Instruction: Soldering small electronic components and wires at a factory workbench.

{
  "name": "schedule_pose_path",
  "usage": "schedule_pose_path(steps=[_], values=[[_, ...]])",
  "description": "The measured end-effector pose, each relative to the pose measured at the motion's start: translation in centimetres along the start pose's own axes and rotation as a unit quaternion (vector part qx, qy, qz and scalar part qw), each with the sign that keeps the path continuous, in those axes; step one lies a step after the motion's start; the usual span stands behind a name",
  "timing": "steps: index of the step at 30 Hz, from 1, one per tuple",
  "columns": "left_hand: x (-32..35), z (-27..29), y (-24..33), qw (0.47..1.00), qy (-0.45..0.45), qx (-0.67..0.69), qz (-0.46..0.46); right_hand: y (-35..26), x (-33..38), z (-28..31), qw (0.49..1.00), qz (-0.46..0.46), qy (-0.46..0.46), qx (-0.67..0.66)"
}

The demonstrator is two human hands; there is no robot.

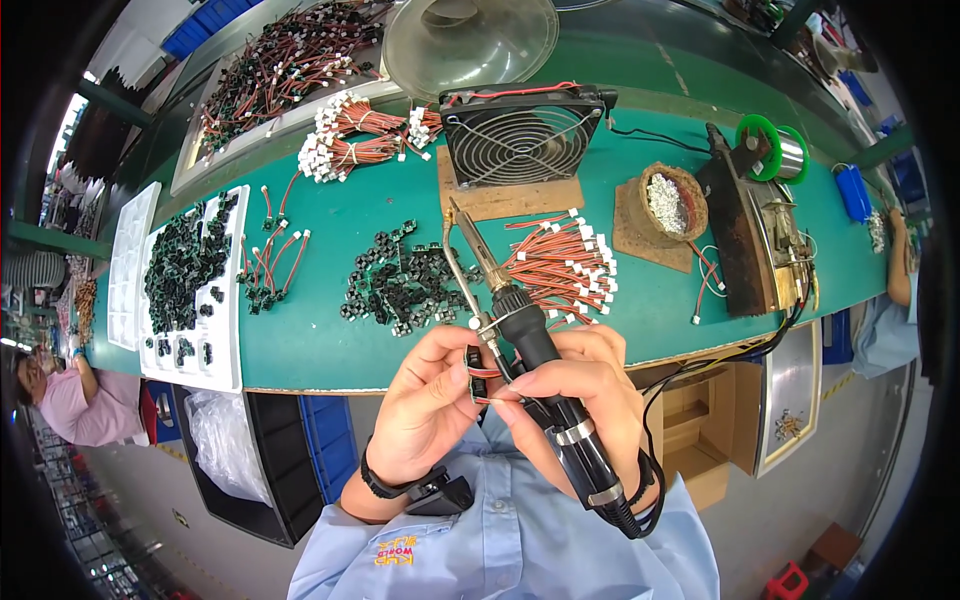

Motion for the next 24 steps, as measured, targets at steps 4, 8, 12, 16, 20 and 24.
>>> schedule_pose_path(steps=[4,8,12,16,20,24], values=[[-0.02,-0.08,0.07,1.0,-0.005,0.0,-0.005,0.18,0.11,-0.05,1.0,-0.003,-0.003,-0.01],[0.02,-0.28,0.2,1.0,-0.006,-0.006,-0.007,0.31,0.17,-0.01,1.0,-0.011,-0.007,-0.02],[0.11,-0.22,0.21,1.0,-0.003,-0.014,-0.006,0.38,0.21,0.0,1.0,-0.02,-0.014,-0.02],[0.16,-0.23,0.26,1.0,-0.003,-0.018,-0.008,0.37,0.15,-0.05,0.999,-0.024,-0.016,-0.018],[0.1,-0.42,0.3,1.0,-0.007,-0.022,-0.011,0.32,0.1,0.03,0.999,-0.023,-0.016,-0.017],[0.05,-0.56,0.22,1.0,-0.012,-0.013,-0.006,0.36,0.14,0.04,0.999,-0.022,-0.011,-0.022]])
Point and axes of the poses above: each hand's wrist, its own x-axis away from the middle knuckle, its own z-axis out of the back of the hand, y = z × x, the point moved 8 cm from there along -x, towards the middle knuckle, and after that the axes turned 10 degrees about z, right-handed, at the moved point
